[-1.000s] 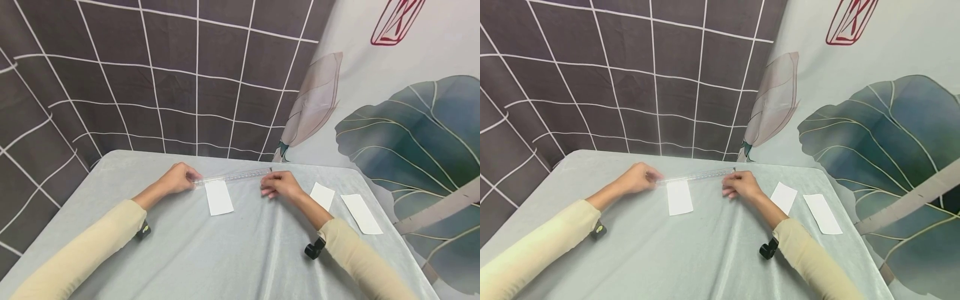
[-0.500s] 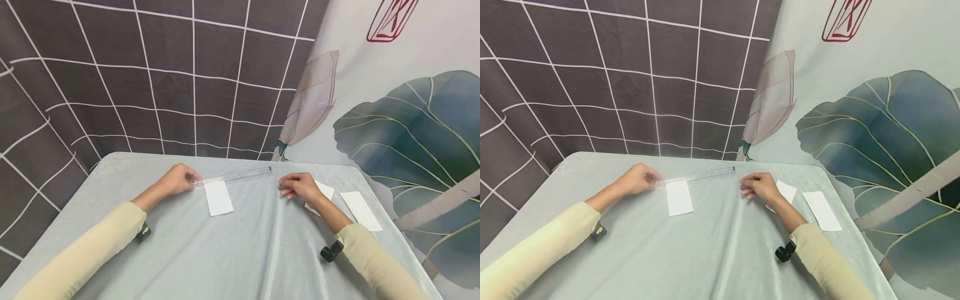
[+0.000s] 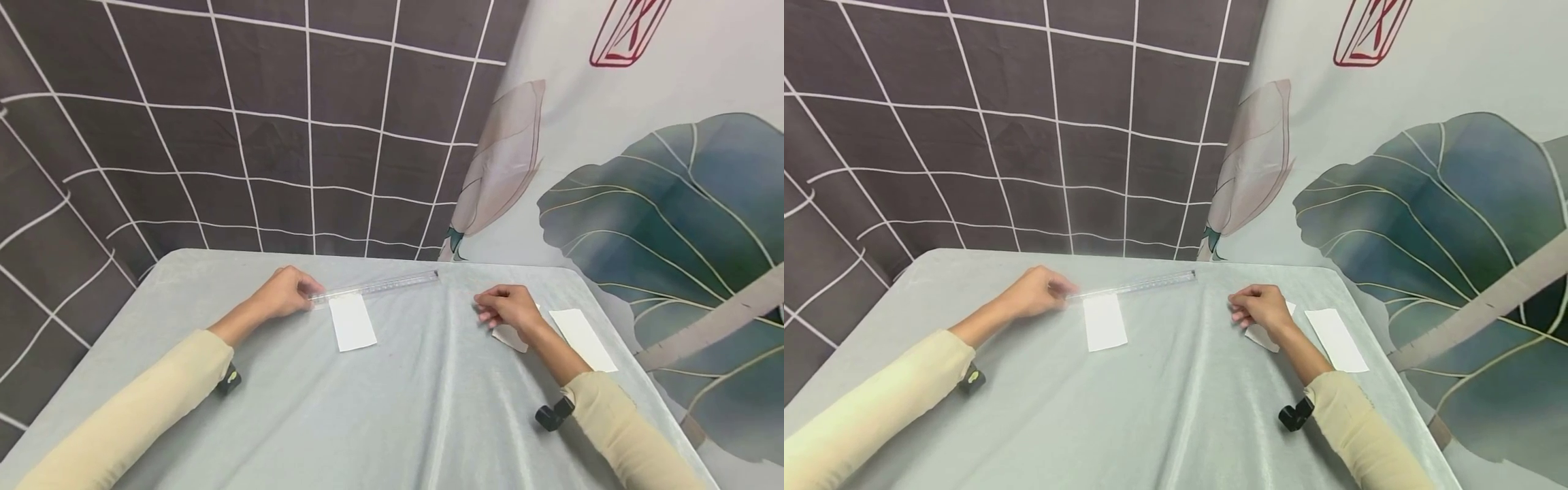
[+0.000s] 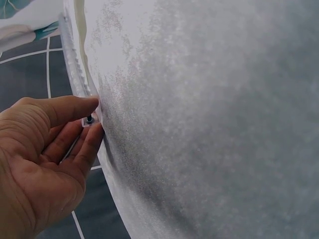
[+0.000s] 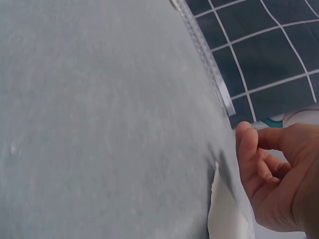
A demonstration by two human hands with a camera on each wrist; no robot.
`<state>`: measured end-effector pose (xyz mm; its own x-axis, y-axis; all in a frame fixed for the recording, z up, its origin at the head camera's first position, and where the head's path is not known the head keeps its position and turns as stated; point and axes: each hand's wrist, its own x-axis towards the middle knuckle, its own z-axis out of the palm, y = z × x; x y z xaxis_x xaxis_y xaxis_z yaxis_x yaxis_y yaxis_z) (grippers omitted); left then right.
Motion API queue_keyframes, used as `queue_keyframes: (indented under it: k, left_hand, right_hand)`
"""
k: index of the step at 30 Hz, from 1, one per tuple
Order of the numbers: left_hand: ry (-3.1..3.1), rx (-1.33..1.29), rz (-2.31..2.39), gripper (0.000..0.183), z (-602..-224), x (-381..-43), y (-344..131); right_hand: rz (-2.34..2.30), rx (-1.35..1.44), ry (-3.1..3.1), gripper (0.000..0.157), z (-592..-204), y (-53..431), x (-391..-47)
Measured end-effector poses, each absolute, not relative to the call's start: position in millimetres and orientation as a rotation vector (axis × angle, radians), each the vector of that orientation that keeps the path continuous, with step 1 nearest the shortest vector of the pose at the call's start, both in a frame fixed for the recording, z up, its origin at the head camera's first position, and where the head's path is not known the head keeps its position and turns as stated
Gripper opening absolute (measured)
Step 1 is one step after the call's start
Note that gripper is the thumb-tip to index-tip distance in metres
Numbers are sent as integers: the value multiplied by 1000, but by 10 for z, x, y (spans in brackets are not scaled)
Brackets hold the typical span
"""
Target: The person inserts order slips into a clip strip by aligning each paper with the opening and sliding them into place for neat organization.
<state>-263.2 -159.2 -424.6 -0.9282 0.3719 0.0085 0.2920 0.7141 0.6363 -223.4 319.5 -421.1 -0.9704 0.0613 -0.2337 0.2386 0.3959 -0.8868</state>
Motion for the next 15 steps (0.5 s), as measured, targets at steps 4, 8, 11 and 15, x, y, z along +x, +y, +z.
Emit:
queue_keyframes:
  k: [4, 8, 11, 15]
  left_hand:
    - [2791, 551, 1010, 39, -4254, -2620, -1583]
    - [2778, 557, 1011, 39, -4280, -2602, -1576]
    - [2784, 566, 1005, 40, -4281, -2594, -1575]
    - [2795, 568, 1002, 40, -4254, -2600, -1578]
  right_hand:
    - [-1580, 315, 2522, 32, -4204, 3302, -2189]
    - [-1521, 342, 2536, 30, -4208, 3404, -2142]
    - [-1483, 353, 2554, 30, -4206, 3461, -2124]
    - [-1457, 375, 2583, 30, -4188, 3509, -2129]
